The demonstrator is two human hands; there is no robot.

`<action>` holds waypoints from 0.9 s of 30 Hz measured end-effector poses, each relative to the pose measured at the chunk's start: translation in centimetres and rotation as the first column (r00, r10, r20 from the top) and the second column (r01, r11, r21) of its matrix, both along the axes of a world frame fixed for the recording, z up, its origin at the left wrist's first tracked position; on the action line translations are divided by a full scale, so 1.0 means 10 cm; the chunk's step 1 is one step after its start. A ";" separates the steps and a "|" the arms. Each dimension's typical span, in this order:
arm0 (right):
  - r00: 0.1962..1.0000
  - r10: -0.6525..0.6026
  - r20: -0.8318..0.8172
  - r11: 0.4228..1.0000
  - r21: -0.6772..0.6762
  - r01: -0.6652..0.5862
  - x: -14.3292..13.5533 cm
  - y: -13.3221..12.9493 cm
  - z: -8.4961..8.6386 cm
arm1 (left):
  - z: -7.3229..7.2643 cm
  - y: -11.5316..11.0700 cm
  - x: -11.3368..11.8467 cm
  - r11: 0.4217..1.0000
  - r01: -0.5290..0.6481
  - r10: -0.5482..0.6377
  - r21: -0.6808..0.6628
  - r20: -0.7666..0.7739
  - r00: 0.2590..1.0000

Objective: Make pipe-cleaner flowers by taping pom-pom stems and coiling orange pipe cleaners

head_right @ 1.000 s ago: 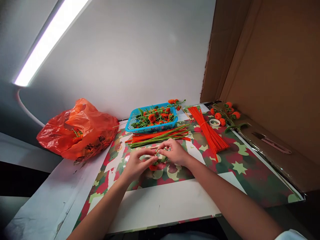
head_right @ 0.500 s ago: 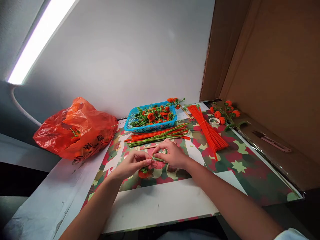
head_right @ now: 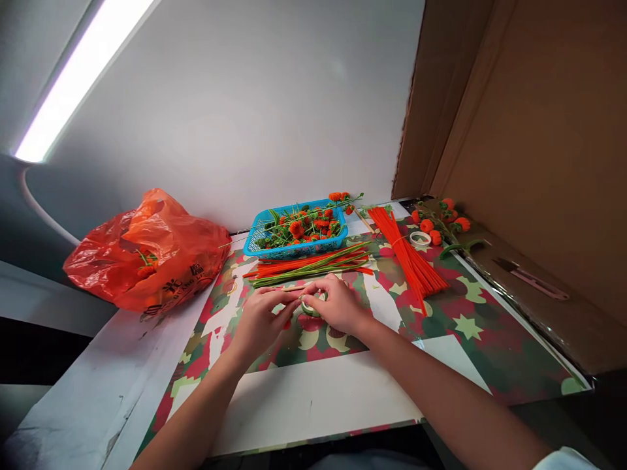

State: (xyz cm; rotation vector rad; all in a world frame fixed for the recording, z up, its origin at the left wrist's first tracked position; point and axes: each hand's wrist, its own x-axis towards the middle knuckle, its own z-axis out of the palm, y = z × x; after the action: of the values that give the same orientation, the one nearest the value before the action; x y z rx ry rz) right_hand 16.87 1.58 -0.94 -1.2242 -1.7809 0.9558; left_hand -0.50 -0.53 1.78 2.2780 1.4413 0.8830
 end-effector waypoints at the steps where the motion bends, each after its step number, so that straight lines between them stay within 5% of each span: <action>1: 1.000 0.003 0.011 1.000 0.022 -0.003 0.00 -0.01 0.01 | 0.01 0.00 -0.01 1.000 0.012 -0.012 -0.012 -0.008 1.000; 5: 0.995 0.046 0.084 0.996 0.076 -0.053 0.01 -0.03 0.05 | 0.05 0.04 -0.09 0.925 0.167 -0.133 -0.341 0.122 0.984; 9: 0.985 0.166 0.045 0.986 0.027 -0.167 0.05 -0.03 0.08 | 0.06 0.09 -0.17 0.615 0.453 -0.139 -0.645 0.477 0.868; 11: 0.981 0.192 -0.006 0.981 -0.005 -0.192 0.07 -0.02 0.08 | 0.05 0.09 -0.17 0.551 0.519 -0.107 -0.654 0.562 0.820; 13: 0.984 0.175 -0.021 0.984 -0.035 -0.175 0.08 -0.01 0.08 | 0.03 0.09 -0.15 0.594 0.496 -0.097 -0.633 0.556 0.825; 17: 0.998 0.067 0.020 0.997 -0.049 -0.066 0.06 0.01 0.05 | 0.00 0.05 -0.06 0.864 0.201 -0.034 -0.461 0.344 0.938; 19: 0.999 0.040 0.010 0.999 -0.031 -0.040 0.04 0.01 0.04 | -0.01 0.03 -0.02 0.951 0.074 -0.001 -0.301 0.237 0.972; 23: 0.999 0.026 -0.021 1.000 0.016 -0.026 0.01 -0.01 0.04 | 0.02 0.02 0.00 0.987 0.049 -0.027 -0.155 0.141 0.990; 27: 1.000 0.026 0.007 0.998 0.051 -0.027 0.00 -0.04 0.06 | 0.06 0.03 -0.05 0.916 0.140 -0.067 -0.375 0.203 0.977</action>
State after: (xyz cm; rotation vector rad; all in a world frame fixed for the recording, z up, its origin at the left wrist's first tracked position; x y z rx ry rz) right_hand 16.82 1.19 -0.31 -1.1762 -1.8199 0.9171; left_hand -1.01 -0.21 2.42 1.9042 1.2682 0.6850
